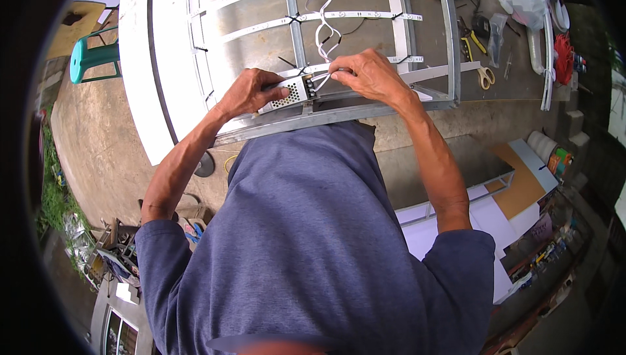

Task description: The person assembles a power supply and LED strips into a metal frame by wiring them together with electrical wire, using scissors and pliers to cut and connect the wires.

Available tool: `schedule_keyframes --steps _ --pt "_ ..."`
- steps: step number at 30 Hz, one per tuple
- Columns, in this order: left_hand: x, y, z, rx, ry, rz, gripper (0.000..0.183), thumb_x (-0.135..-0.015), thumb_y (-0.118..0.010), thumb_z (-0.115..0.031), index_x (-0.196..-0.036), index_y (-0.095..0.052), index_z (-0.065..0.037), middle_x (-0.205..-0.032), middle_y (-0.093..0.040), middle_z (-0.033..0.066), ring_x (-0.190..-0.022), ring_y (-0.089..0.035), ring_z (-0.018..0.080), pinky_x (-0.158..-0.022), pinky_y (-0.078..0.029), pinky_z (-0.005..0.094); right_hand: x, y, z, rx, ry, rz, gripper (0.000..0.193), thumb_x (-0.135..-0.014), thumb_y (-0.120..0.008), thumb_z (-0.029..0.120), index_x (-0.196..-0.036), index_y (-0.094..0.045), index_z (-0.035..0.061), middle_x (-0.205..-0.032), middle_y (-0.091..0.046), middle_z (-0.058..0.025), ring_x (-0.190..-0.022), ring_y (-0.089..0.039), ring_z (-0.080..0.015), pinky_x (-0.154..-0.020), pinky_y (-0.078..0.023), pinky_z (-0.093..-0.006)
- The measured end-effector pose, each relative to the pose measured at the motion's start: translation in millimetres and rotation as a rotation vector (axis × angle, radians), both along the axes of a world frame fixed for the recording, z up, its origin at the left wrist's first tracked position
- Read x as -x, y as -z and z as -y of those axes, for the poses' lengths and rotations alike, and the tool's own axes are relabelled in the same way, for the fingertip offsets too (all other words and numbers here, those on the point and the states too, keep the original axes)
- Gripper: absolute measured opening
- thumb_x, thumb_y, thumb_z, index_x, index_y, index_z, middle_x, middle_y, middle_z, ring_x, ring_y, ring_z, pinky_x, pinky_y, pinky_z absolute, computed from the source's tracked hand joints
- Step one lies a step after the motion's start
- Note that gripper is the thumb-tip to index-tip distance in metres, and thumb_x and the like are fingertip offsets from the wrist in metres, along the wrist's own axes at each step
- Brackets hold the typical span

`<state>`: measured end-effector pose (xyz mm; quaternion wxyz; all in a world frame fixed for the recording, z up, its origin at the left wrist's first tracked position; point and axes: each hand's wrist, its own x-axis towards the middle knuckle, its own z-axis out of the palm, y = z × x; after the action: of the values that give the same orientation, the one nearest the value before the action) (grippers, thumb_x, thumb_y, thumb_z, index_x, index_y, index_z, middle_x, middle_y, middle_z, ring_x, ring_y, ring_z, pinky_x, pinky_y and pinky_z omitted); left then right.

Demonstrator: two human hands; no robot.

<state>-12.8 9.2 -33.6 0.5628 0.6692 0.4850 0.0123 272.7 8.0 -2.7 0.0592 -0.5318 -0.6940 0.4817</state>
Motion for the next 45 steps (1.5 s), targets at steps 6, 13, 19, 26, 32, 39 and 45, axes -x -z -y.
schedule_keyframes --steps 6,13,19,26,32,39,45 --pt "-3.0 -4.7 -0.8 -0.008 0.005 -0.010 0.034 -0.086 -0.076 -0.030 -0.102 -0.076 0.000 -0.080 -0.074 0.0170 -0.068 -0.069 0.0236 -0.065 -0.053 0.0373 8.2 24.2 -1.0 -0.237 -0.178 0.010 0.016 -0.090 -0.068 0.021 -0.098 -0.073 0.0083 -0.072 -0.069 -0.0116 -0.062 -0.065 -0.0296 -0.062 -0.050 -0.0403" --pt "-1.2 -0.8 -0.8 -0.035 0.032 -0.008 0.036 -0.084 -0.077 -0.028 -0.105 -0.075 0.001 -0.072 -0.072 0.0144 -0.057 -0.061 0.0169 -0.053 -0.046 0.0354 13.4 24.9 -3.6 -0.407 -0.230 -0.023 0.016 -0.089 -0.068 0.018 -0.099 -0.073 0.0071 -0.077 -0.069 -0.0100 -0.067 -0.066 -0.0289 -0.065 -0.051 -0.0400" --pt "-1.9 -1.3 -2.5 -0.072 0.016 -0.007 0.034 -0.082 -0.079 -0.030 -0.100 -0.077 -0.001 -0.075 -0.072 0.0186 -0.061 -0.067 0.0254 -0.061 -0.052 0.0392 33.1 7.5 -5.0 -0.289 -0.294 0.003 0.025 -0.085 -0.073 0.021 -0.108 -0.072 0.0114 -0.080 -0.069 -0.0062 -0.068 -0.065 -0.0232 -0.064 -0.051 -0.0383" --pt "4.3 -1.1 -5.8 -0.021 0.019 -0.089 0.052 -0.079 -0.080 -0.044 -0.099 -0.076 0.004 -0.076 -0.072 0.0202 -0.066 -0.070 0.0263 -0.063 -0.054 0.0401 40.2 16.7 1.0 -0.404 -0.333 0.035 0.034 -0.078 -0.079 0.024 -0.106 -0.069 0.0077 -0.077 -0.067 -0.0072 -0.067 -0.066 -0.0234 -0.061 -0.051 -0.0375" --pt "43.3 -3.2 -9.3 0.269 -0.189 -0.041 0.078 -0.086 -0.063 -0.068 -0.101 -0.073 0.008 -0.077 -0.071 0.0195 -0.067 -0.071 0.0238 -0.058 -0.059 0.0319 39.6 17.9 1.2 -0.391 -0.336 0.017 0.033 -0.077 -0.079 0.023 -0.105 -0.070 0.0064 -0.078 -0.068 -0.0075 -0.067 -0.066 -0.0233 -0.061 -0.050 -0.0381" --pt "63.6 4.3 7.7 0.253 -0.304 0.069 0.061 -0.082 -0.078 -0.050 -0.109 -0.072 0.005 -0.079 -0.072 0.0133 -0.065 -0.065 0.0162 -0.059 -0.055 0.0300 38.7 15.9 0.3 -0.335 -0.305 0.003 0.031 -0.078 -0.079 0.023 -0.103 -0.071 0.0055 -0.075 -0.067 -0.0070 -0.064 -0.064 -0.0222 -0.059 -0.049 -0.0377" --pt "52.5 -1.3 1.7 0.174 -0.220 -0.065 0.053 -0.079 -0.082 -0.043 -0.102 -0.075 0.004 -0.079 -0.074 0.0161 -0.063 -0.066 0.0151 -0.057 -0.055 0.0288 31.1 17.7 -2.9 -0.343 -0.312 -0.035 0.033 -0.081 -0.079 0.026 -0.106 -0.072 0.0055 -0.074 -0.066 -0.0066 -0.060 -0.060 -0.0200 -0.057 -0.048 -0.0357"
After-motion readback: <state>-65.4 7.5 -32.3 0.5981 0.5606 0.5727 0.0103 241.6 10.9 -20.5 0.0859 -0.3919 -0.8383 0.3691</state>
